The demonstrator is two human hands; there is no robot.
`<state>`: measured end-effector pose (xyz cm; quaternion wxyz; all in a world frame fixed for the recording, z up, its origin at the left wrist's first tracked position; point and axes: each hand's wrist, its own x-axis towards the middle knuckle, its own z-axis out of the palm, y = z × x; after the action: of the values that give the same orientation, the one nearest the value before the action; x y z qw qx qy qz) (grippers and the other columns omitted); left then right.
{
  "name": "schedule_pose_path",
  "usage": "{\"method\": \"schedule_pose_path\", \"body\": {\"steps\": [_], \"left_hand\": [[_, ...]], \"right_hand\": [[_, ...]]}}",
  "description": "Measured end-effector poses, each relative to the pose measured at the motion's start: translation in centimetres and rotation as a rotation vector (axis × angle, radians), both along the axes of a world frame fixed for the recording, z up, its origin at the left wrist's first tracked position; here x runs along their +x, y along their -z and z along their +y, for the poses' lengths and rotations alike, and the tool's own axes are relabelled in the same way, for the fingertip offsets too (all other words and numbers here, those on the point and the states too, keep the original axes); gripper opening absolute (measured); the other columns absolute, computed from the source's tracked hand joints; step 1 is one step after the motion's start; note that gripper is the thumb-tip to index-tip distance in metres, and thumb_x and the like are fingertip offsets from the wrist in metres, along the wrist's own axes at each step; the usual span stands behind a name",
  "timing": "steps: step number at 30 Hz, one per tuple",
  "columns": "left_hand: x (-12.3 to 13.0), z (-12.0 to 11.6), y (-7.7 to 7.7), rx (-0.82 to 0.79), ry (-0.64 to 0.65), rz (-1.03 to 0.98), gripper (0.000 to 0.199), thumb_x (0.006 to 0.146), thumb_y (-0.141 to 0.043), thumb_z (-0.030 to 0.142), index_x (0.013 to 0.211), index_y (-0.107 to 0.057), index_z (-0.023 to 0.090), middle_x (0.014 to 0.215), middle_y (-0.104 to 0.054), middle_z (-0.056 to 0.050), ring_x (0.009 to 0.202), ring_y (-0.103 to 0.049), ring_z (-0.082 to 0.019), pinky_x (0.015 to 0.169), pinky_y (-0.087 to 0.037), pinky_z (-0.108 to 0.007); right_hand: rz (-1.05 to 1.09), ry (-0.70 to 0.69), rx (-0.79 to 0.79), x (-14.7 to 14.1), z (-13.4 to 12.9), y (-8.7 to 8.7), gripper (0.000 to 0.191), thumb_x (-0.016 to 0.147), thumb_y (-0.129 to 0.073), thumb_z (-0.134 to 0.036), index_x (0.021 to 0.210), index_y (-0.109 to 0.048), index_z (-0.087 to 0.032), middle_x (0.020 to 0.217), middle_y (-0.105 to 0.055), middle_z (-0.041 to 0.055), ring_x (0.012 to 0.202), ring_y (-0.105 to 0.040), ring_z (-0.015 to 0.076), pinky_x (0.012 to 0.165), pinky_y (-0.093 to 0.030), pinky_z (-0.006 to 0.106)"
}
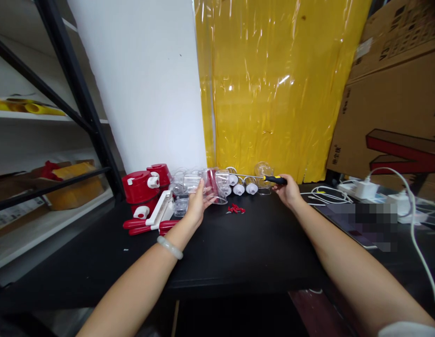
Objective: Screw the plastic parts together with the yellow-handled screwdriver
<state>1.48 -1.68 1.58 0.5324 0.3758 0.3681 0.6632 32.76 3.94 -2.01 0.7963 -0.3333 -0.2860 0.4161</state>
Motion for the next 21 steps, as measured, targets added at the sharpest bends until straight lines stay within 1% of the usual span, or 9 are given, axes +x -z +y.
{"method": "schedule_pose_path", "body": {"steps": [3, 5, 6, 8, 12, 14, 16, 19, 21], "left_hand": [[0.00, -0.03, -0.05, 0.004, -0.005, 0.008, 0.044, 0.088, -0.069, 0.052, 0.111, -0.058, 0.016, 0.105, -0.070, -0.012, 0.074, -0.071, -0.018, 0.071, -0.061, -0.032], [-0.02, -0.02, -0.07, 0.005, -0.006, 0.010, 0.046, 0.087, -0.069, 0.054, 0.112, -0.058, 0.017, 0.102, -0.070, -0.010, 0.074, -0.071, -0.017, 0.071, -0.061, -0.031], [-0.04, 0.00, -0.08, 0.004, -0.007, 0.010, 0.046, 0.087, -0.070, 0.055, 0.112, -0.058, 0.017, 0.102, -0.070, -0.010, 0.073, -0.071, -0.017, 0.070, -0.061, -0.031], [-0.05, 0.03, -0.11, 0.000, -0.007, 0.003, 0.047, 0.086, -0.070, 0.056, 0.111, -0.058, 0.017, 0.100, -0.070, -0.010, 0.072, -0.071, -0.017, 0.069, -0.061, -0.031], [-0.01, -0.04, -0.18, -0.003, 0.003, 0.001, 0.046, 0.086, -0.069, 0.056, 0.107, -0.059, 0.016, 0.100, -0.070, -0.010, 0.070, -0.071, -0.016, 0.068, -0.062, -0.031], [0.00, -0.14, -0.22, -0.001, 0.010, 0.012, 0.045, 0.088, -0.068, 0.054, 0.109, -0.059, 0.016, 0.101, -0.070, -0.011, 0.070, -0.071, -0.016, 0.068, -0.062, -0.031], [0.01, -0.22, -0.26, 0.000, 0.012, 0.023, 0.044, 0.089, -0.067, 0.053, 0.111, -0.058, 0.016, 0.103, -0.070, -0.011, 0.071, -0.071, -0.016, 0.068, -0.062, -0.030], [0.01, -0.24, -0.31, -0.001, 0.006, 0.032, 0.041, 0.092, -0.065, 0.050, 0.111, -0.058, 0.015, 0.106, -0.069, -0.012, 0.072, -0.072, -0.017, 0.067, -0.062, -0.030], [0.00, -0.18, -0.30, -0.001, 0.003, 0.032, 0.040, 0.093, -0.063, 0.050, 0.111, -0.058, 0.015, 0.108, -0.069, -0.013, 0.073, -0.072, -0.017, 0.067, -0.062, -0.031]], "right_hand": [[-0.056, 0.089, -0.010, 0.09, 0.21, 0.26, 0.036, 0.085, -0.059, -0.058, 0.078, -0.050, -0.023, 0.055, -0.051, -0.0056, 0.042, -0.047, 0.0107, 0.038, -0.038, 0.022], [-0.132, 0.130, -0.016, 0.11, 0.21, 0.36, 0.041, 0.082, -0.064, -0.062, 0.077, -0.049, -0.024, 0.051, -0.047, -0.0073, 0.039, -0.044, 0.0103, 0.037, -0.037, 0.022], [-0.163, 0.136, -0.013, 0.11, 0.16, 0.36, 0.042, 0.080, -0.067, -0.061, 0.075, -0.049, -0.024, 0.049, -0.044, -0.0084, 0.038, -0.042, 0.0098, 0.037, -0.036, 0.022], [-0.176, 0.114, 0.002, 0.07, -0.02, 0.24, 0.038, 0.077, -0.073, -0.053, 0.075, -0.048, -0.024, 0.049, -0.042, -0.0097, 0.037, -0.040, 0.0087, 0.038, -0.038, 0.022], [-0.047, 0.023, 0.004, 0.02, -0.37, -0.19, 0.022, 0.075, -0.071, -0.033, 0.079, -0.052, -0.023, 0.060, -0.053, -0.0076, 0.044, -0.047, 0.0084, 0.041, -0.041, 0.021], [0.004, -0.013, 0.004, 0.05, -0.35, -0.26, 0.019, 0.075, -0.068, -0.031, 0.078, -0.051, -0.023, 0.062, -0.054, -0.0067, 0.046, -0.048, 0.0085, 0.042, -0.042, 0.021], [0.013, -0.004, 0.006, 0.11, -0.19, -0.18, 0.022, 0.077, -0.068, -0.036, 0.076, -0.051, -0.022, 0.061, -0.054, -0.0062, 0.045, -0.048, 0.0089, 0.041, -0.042, 0.021], [-0.046, 0.054, -0.007, 0.25, 0.13, 0.16, 0.034, 0.083, -0.064, -0.053, 0.075, -0.050, -0.023, 0.056, -0.052, -0.0050, 0.043, -0.049, 0.0106, 0.038, -0.039, 0.021], [-0.118, 0.101, -0.029, 0.37, 0.25, 0.43, 0.042, 0.085, -0.061, -0.063, 0.074, -0.050, -0.023, 0.050, -0.049, -0.0052, 0.038, -0.046, 0.0108, 0.035, -0.037, 0.022]]}}
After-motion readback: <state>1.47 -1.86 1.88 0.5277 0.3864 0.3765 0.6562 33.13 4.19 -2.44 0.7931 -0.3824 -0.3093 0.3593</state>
